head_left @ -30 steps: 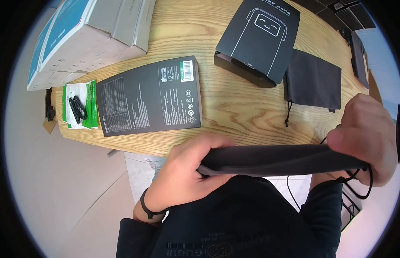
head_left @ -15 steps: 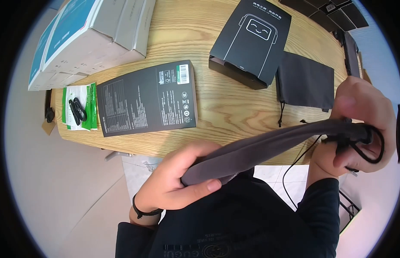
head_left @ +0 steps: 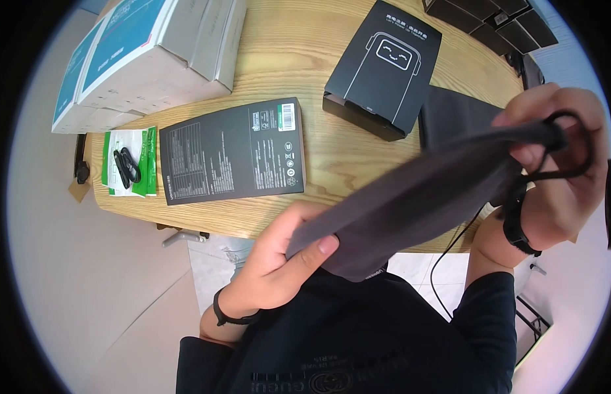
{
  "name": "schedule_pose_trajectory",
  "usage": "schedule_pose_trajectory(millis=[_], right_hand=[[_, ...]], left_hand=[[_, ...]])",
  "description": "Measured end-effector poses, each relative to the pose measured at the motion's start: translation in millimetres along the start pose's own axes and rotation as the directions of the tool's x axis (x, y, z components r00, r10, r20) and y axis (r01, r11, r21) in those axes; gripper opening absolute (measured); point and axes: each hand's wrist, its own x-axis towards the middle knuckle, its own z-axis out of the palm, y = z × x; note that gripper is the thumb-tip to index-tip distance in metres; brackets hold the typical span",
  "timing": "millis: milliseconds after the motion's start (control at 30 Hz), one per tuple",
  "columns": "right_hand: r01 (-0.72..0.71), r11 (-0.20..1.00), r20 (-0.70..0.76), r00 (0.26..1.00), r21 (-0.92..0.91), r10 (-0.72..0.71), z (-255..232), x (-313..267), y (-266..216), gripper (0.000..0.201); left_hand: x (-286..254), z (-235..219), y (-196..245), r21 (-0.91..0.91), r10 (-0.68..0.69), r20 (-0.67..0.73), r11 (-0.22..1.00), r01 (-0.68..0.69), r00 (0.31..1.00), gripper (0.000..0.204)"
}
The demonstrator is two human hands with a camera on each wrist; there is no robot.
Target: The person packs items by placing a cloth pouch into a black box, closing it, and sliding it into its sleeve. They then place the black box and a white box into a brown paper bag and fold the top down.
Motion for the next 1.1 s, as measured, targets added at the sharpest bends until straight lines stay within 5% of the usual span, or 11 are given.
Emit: schedule_pose_trajectory(millis=[33, 233, 433, 467, 567, 667, 767, 900, 1100], right_hand=[[-0.010, 0.993, -0.063, 0.998, -0.120, 0.003, 2, 1, -2, 0.050], [-0.031, 0.998, 0.024, 0.999, -0.060, 0.033, 8, 11, -10, 0.045], [0.232, 0.952, 0.313, 0.936, -0.198, -0.163, -11, 25, -11, 0.044], [0.241, 0.964, 0.370, 0.910, -0.110, -0.185, -13, 28, -11, 0.039], [0.142, 0.981, 0.146, 0.982, -0.135, -0.122, 6, 17, -17, 0.033], [0.017, 0.990, 0.114, 0.993, -0.139, -0.001, 10, 17, -32, 0.032], [0.070, 0.976, 0.186, 0.982, -0.207, -0.031, 2, 14, -25, 0.033], [0.123, 0.954, 0.181, 0.981, -0.273, -0.075, 5, 12, -28, 0.031], [-0.176, 0.977, -0.025, 0.984, -0.119, 0.175, 1, 2, -18, 0.040]], left_hand=[[0, 0, -3, 0.024, 0.054, -0.043, 0.998, -0.053, 0.998, 0.022], [-3, -3, -6, 0.120, 0.227, -0.081, 0.969, -0.216, 0.971, 0.021], [-4, 2, 11, 0.081, 0.260, -0.063, 0.964, -0.255, 0.963, 0.038], [-4, 2, 13, 0.083, 0.264, -0.060, 0.962, -0.259, 0.963, 0.038], [-4, 3, 19, 0.221, 0.250, -0.002, 0.944, -0.244, 0.968, 0.050], [-6, 2, 21, 0.294, 0.171, 0.025, 0.941, -0.171, 0.985, 0.056], [-7, 3, 23, 0.309, 0.150, 0.006, 0.940, -0.145, 0.989, 0.054], [-4, 10, 21, 0.122, 0.201, -0.111, 0.975, -0.188, 0.973, 0.051], [1, 14, 24, 0.000, 0.161, -0.064, 0.987, -0.161, 0.985, 0.048]])
